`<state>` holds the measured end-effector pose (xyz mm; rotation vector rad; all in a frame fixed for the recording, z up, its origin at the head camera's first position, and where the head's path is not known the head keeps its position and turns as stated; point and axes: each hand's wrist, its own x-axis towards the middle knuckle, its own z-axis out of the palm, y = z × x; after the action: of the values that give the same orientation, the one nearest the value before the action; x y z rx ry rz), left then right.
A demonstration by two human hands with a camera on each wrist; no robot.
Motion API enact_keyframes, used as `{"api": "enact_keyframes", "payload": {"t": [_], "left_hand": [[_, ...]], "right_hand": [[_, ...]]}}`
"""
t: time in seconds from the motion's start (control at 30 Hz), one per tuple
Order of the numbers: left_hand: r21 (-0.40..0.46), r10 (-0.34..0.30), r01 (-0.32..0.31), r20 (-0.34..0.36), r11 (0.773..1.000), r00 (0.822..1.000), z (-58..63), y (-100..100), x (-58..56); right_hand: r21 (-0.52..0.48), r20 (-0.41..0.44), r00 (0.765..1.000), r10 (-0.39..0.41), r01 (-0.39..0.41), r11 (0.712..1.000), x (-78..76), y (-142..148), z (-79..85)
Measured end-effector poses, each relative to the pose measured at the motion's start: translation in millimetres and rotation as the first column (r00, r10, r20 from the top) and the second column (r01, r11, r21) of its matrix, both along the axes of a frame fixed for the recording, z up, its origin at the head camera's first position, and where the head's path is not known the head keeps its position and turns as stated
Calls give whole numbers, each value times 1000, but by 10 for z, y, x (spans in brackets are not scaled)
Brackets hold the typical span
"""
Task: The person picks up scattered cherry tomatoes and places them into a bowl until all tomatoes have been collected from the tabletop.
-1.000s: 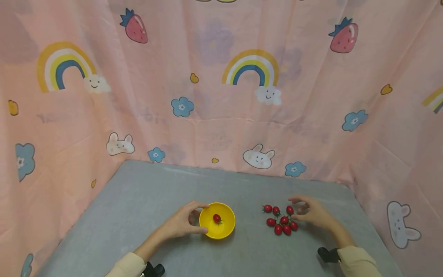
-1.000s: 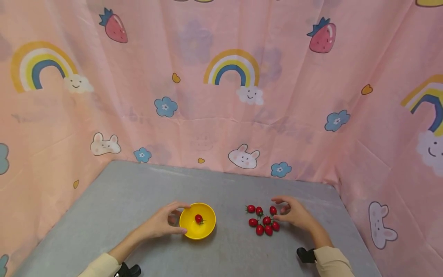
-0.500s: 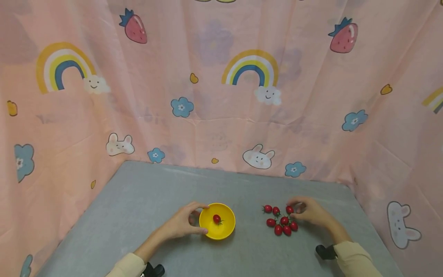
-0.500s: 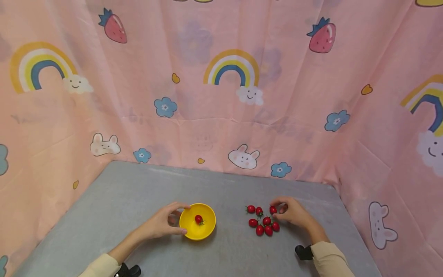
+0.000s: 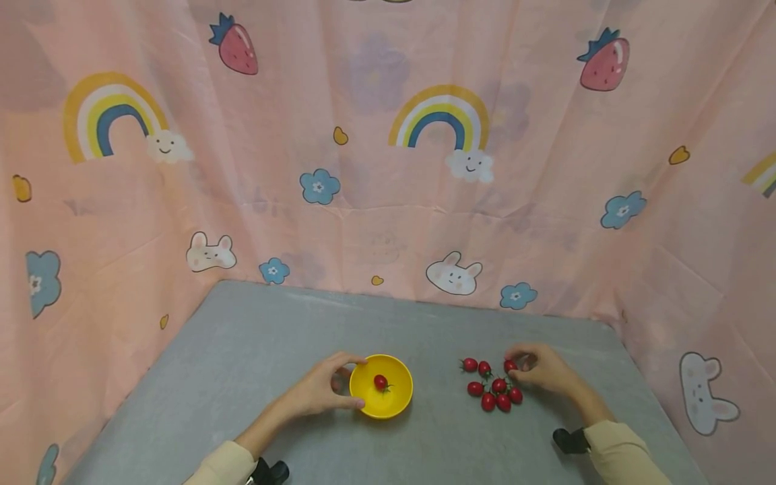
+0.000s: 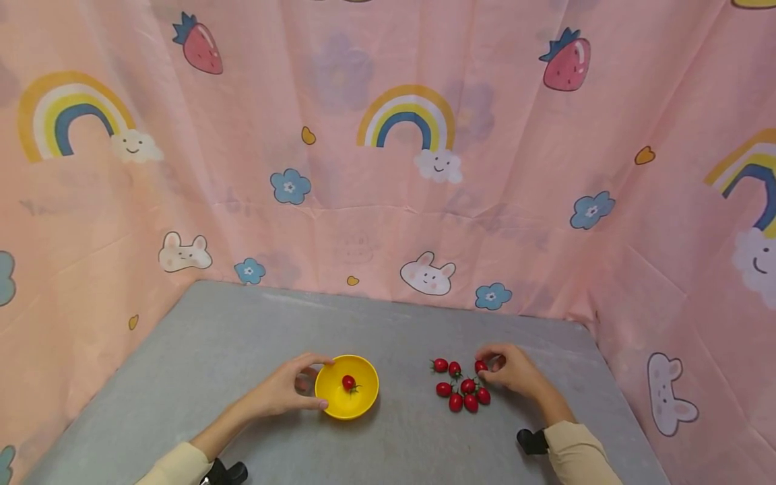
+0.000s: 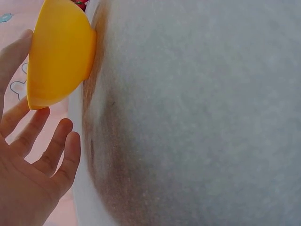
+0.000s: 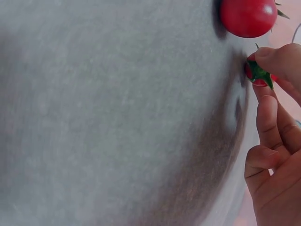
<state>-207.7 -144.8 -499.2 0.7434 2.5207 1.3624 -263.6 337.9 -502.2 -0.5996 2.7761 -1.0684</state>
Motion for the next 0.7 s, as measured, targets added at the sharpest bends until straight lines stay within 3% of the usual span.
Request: {"api": "enact_keyframes", "payload": {"t": [0.43, 0.7], "left_hand": [[2, -1, 1, 6, 1000, 1000, -7, 6, -22], [-7, -3, 3, 13, 1000, 1000, -11, -6, -11]], "right_hand": [[-30, -9, 998, -58, 58, 998, 60, 38, -2], [-107, -29, 999, -45, 41, 993, 189, 33, 40]]}}
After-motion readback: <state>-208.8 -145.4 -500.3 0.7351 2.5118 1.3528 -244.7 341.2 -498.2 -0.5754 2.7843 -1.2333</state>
